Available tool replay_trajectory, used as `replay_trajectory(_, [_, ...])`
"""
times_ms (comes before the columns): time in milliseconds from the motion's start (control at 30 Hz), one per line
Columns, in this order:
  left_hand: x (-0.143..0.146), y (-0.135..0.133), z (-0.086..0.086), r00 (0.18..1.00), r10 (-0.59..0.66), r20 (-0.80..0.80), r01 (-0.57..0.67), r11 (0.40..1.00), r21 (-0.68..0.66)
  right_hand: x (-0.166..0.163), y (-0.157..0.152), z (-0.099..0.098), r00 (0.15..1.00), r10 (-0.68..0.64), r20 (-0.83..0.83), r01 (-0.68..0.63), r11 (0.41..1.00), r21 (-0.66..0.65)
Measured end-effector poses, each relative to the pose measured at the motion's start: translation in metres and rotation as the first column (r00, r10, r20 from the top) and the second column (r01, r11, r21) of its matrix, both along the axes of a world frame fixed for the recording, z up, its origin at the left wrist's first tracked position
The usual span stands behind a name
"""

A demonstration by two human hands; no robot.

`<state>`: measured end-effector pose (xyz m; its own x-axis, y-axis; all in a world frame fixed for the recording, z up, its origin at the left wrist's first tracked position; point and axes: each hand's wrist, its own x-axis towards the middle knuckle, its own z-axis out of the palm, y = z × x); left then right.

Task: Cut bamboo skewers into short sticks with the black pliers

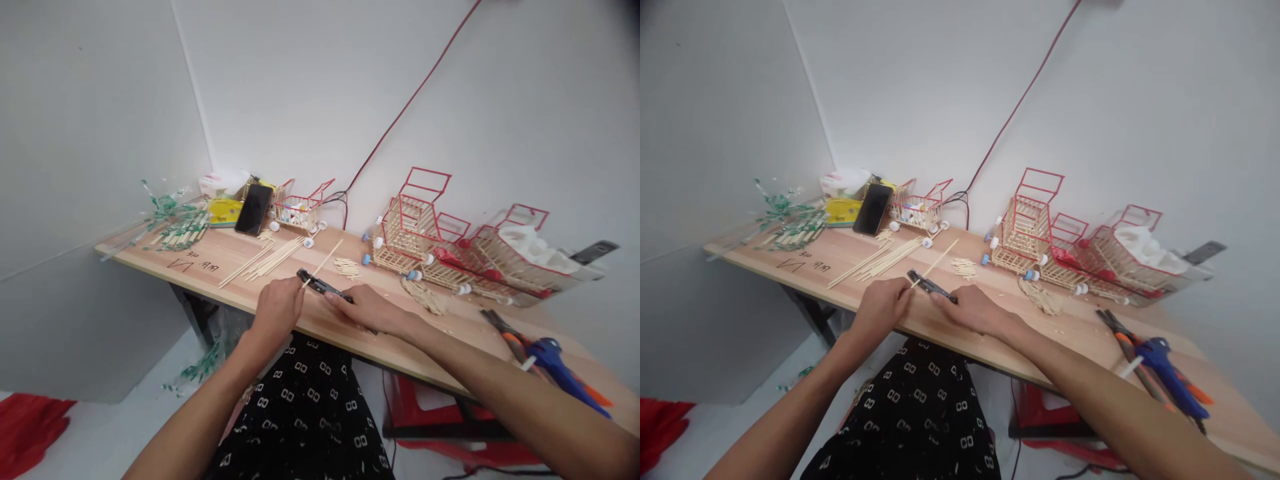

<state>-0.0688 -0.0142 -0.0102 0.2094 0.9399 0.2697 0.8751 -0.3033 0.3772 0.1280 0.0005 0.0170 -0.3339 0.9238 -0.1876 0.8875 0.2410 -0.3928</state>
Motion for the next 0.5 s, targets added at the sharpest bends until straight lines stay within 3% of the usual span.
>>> replay_trajectory(200, [0.002,0.004,-0.008,0.998,0.010,-0.055,-0.014,0.997,-0.073,-0.002,0.004,0.000,0.999,-0.017,0.051,0.021,0.996,-0.081])
replay_trajectory(500, [0.001,0.006,-0.005,0.996,0.022,-0.087,-0.029,0.996,-0.080,0.000,0.012,-0.011,0.996,0.040,0.076,-0.041,0.999,0.002])
